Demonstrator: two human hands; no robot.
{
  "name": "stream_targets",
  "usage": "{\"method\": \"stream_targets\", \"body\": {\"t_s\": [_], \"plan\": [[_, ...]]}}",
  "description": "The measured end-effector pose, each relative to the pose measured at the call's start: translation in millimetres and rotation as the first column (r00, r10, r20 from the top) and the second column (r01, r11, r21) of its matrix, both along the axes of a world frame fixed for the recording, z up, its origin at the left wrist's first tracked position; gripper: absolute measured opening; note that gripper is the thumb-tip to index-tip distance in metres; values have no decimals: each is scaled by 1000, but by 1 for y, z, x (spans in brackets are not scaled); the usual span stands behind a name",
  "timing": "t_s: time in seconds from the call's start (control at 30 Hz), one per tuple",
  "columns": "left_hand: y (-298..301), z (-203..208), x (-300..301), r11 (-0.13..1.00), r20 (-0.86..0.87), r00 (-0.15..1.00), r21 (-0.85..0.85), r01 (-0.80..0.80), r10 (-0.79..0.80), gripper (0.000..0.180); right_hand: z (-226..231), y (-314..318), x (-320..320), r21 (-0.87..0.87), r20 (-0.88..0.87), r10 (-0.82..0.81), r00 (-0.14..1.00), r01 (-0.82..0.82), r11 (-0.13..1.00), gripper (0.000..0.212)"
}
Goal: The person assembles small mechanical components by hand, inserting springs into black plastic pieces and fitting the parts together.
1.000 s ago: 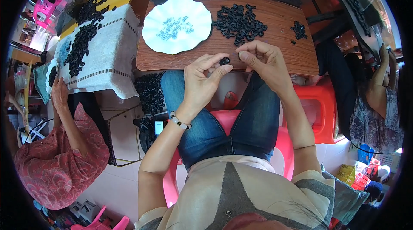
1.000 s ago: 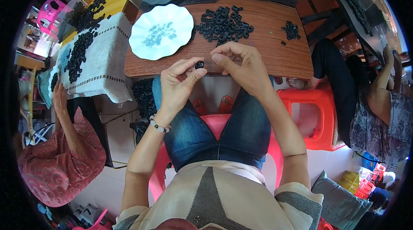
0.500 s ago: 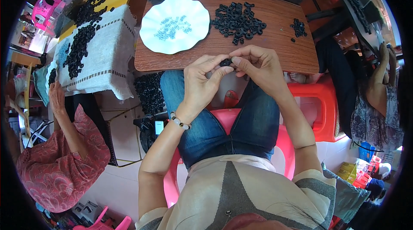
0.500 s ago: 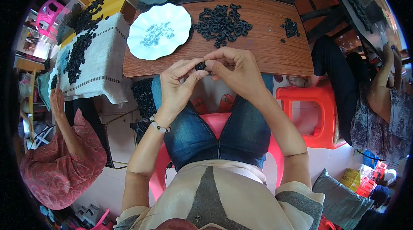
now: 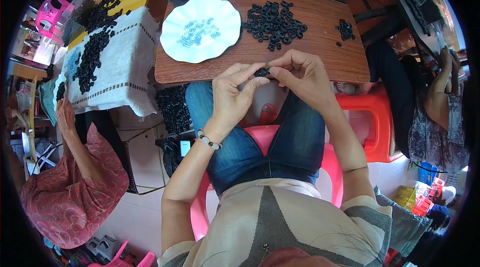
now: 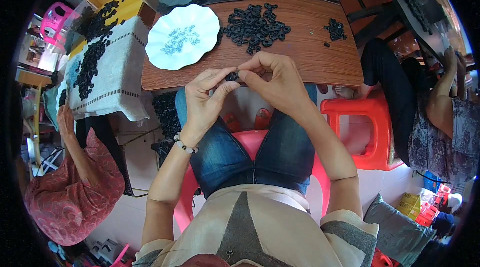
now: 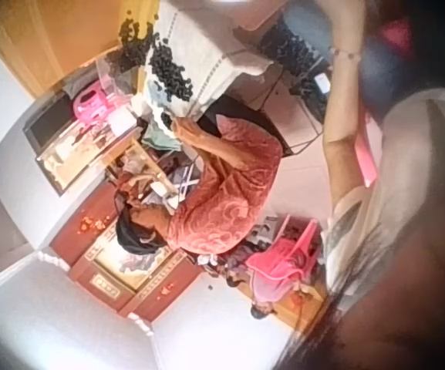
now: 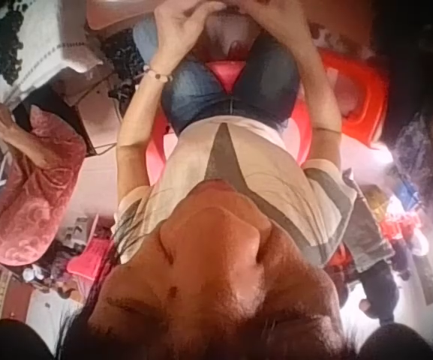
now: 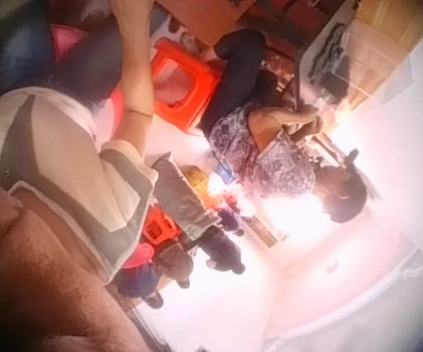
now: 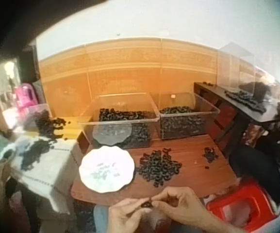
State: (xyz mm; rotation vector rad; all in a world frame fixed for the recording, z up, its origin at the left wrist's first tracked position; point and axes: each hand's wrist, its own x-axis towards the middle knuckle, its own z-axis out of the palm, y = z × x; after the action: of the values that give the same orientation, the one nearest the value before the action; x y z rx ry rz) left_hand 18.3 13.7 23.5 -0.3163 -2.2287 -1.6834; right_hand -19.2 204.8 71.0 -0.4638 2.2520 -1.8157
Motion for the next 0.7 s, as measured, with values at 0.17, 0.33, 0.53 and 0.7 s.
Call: {"method": "stream_targets", "body": {"t_s": [0.17, 0.33, 0.53, 0.7], "plan": [[0, -3, 0, 1000, 9, 1000, 7, 0, 0, 29, -7, -1, 0, 62, -42, -20, 999, 23, 998, 14], [1, -2, 0, 999, -30, 1000, -32, 0, -1, 28, -11, -3, 2, 79, -89, -44, 995, 52, 996, 16], [0, -1, 1, 996, -72, 997, -88, 1, -8, 29, -9, -2, 2, 80, -74, -29, 997, 35, 996, 16], [-2, -3, 1, 991, -103, 994, -133, 8, -22, 30, -6, 3, -1, 127, 13, 36, 999, -37, 991, 12]]}}
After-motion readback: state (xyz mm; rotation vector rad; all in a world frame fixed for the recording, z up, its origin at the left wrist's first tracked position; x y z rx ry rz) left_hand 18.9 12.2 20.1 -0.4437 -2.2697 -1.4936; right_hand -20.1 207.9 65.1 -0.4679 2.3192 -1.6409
